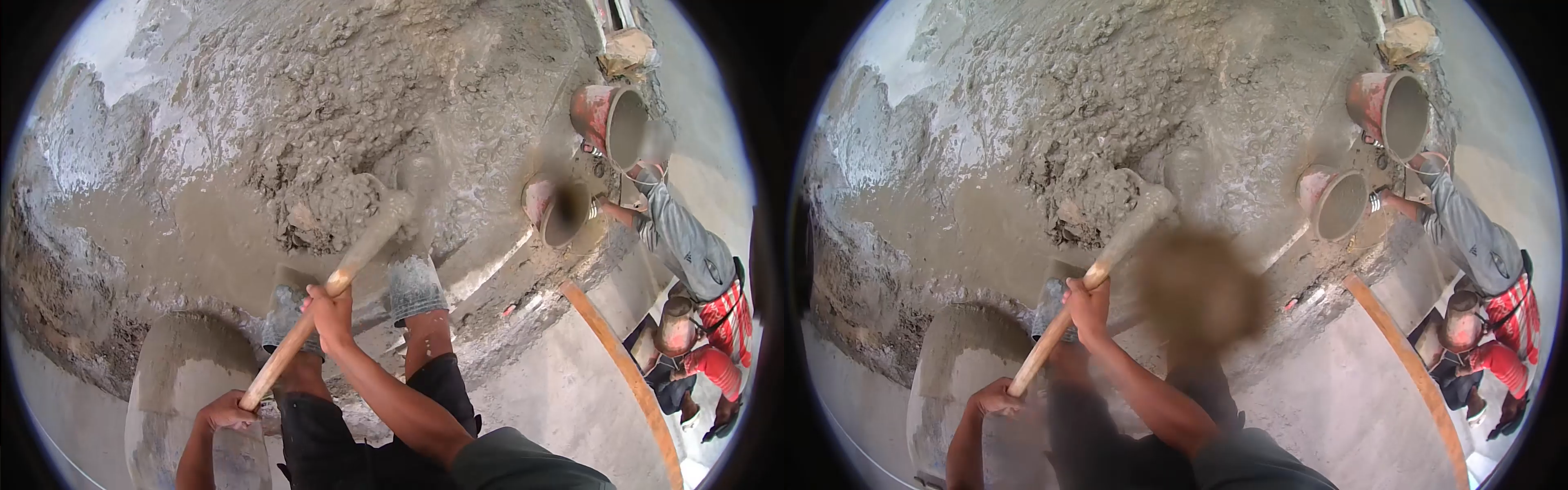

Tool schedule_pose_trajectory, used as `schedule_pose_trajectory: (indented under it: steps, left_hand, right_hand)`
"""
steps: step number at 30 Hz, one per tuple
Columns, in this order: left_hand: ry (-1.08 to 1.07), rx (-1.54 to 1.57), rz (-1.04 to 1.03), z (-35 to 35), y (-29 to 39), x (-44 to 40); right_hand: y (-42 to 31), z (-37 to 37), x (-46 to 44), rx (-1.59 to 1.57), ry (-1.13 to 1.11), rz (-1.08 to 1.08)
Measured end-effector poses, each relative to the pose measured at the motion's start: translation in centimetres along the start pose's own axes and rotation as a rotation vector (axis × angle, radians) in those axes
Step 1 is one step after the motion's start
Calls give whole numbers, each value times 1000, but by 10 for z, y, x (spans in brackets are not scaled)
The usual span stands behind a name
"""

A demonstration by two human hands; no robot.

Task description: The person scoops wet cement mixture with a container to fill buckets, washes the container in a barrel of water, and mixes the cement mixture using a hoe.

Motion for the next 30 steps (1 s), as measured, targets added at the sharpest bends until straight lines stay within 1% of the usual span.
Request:
schedule_pose_trajectory:
  steps: [3, 4, 5, 6, 7, 8, 9, 11, 12, 13, 14, 15, 16, 17, 18, 19, 20, 21, 22, 23, 24, 25, 26, 27, 28, 29, 30]
  left_hand:
    - [162, -192, 91, 37, -36, 15]
    - [251, -279, -33, 43, -46, 6]
    - [341, -365, -158, 47, -49, -5]
    - [441, -309, -125, 42, -24, -15]
    - [538, -446, -97, 25, 34, -18]
    - [641, -574, -246, 21, 65, -39]
    - [705, -656, -399, 11, 109, -58]
    - [768, -716, -685, -22, 215, -78]
    - [737, -571, -874, -29, 252, -99]
    - [684, -390, -922, -42, 295, -105]
    - [698, -305, -958, -55, 338, -96]
    - [708, -224, -992, -64, 362, -87]
    - [658, -138, -961, -70, 360, -89]
    - [618, -49, -933, -78, 355, -88]
    - [590, 37, -910, -84, 348, -83]
    - [523, 185, -865, -89, 312, -95]
    - [453, 325, -825, -97, 269, -109]
    - [515, 418, -823, -116, 239, -106]
    - [582, 324, -636, -130, 215, -90]
    - [607, 286, -568, -150, 197, -73]
    - [664, 267, -581, -174, 191, -45]
    - [709, 222, -563, -185, 170, -45]
    - [753, 178, -543, -196, 148, -45]
    - [759, 102, -464, -198, 101, -60]
    - [862, -20, -504, -199, 74, -62]
    - [969, -136, -543, -200, 54, -64]
    - [981, -175, -517, -210, 50, -57]
  right_hand:
    - [25, -4, 29, 9, -181, -200]
    - [23, -4, 32, -25, -213, -160]
    - [3, -6, 36, -54, -245, -120]
    - [-23, -8, 39, -85, -274, -74]
    - [-63, -15, 34, -57, -335, -16]
    - [-101, -24, 24, -90, -377, 72]
    - [-147, -33, 9, 43, -421, 190]
    - [-238, -56, -28, 56, -453, 374]
    - [-279, -76, -54, 105, -385, 529]
    - [-317, -96, -79, 176, -366, 642]
    - [-349, -116, -106, 263, -311, 665]
    - [-371, -137, -144, 321, -325, 630]
    - [-382, -146, -174, 380, -330, 595]
    - [-366, -146, -192, 515, -296, 505]
    - [-337, -153, -210, 643, -272, 418]
    - [-291, -142, -207, 664, -292, 310]
    - [-242, -131, -207, 729, -205, 261]
    - [-202, -115, -201, 766, -182, 221]
    - [-170, -100, -190, 811, -165, 196]
    - [-158, -88, -156, 816, -242, 156]
    - [-139, -75, -135, 795, -221, 122]
    - [-126, -66, -110, 796, -218, 49]
    - [-101, -48, -100, 814, -266, 2]
    - [-85, -39, -68, 711, -240, -30]
    - [-84, -41, -45, 609, -226, -41]
    - [-87, -41, -36, 541, -254, -69]
    - [-85, -34, -21, 476, -269, -124]
Point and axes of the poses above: each hand's wrist, its own x-axis away from the middle knuckle, its own z-axis out of the back of the hand, y = z × x, the point moved 1 cm from there along -x, towards the middle knuckle, and after that the axes turned 10 degrees about -y, right-handed, at the moved point
